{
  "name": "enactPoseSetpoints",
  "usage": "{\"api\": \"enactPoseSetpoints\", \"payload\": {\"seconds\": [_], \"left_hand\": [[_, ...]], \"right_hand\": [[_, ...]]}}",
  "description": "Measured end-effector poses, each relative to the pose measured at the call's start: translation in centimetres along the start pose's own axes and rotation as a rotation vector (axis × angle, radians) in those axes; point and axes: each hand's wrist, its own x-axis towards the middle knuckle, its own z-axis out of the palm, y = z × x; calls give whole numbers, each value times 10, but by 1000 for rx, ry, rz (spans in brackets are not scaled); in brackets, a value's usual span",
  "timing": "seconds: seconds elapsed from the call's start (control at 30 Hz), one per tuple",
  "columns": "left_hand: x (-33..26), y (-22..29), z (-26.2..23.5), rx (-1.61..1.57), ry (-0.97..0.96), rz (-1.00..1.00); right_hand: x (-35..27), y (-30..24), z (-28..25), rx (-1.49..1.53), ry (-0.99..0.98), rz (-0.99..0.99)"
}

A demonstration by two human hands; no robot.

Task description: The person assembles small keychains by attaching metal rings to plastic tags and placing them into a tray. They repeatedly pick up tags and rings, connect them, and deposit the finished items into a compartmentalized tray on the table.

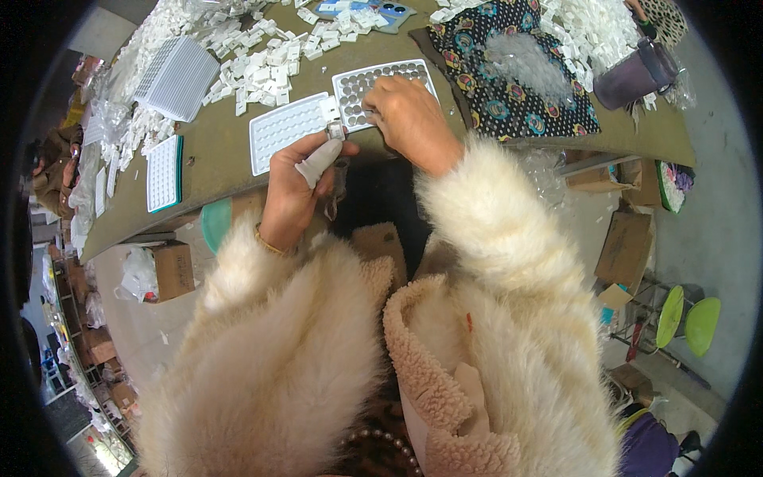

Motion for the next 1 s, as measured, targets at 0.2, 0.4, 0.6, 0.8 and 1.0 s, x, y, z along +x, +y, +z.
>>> {"api": "enactPoseSetpoints", "payload": {"seconds": [0.2,0.4,0.6,0.8,1.0], "left_hand": [[3,-2,1,-22,-22,-3],[4,-2,4,24,-19,-39],[4,-3,7,-16,-14,-16],[4,0,4,-17,-33,-39],[7,-4,13,87,26,-4]], "right_hand": [[5,0,-7,46,-92,42],[16,10,-7,30,-183,87],[19,16,-6,52,-195,62],[7,-2,-14,229,61,-14],[2,-22,-17,-30,167,-208]]}}
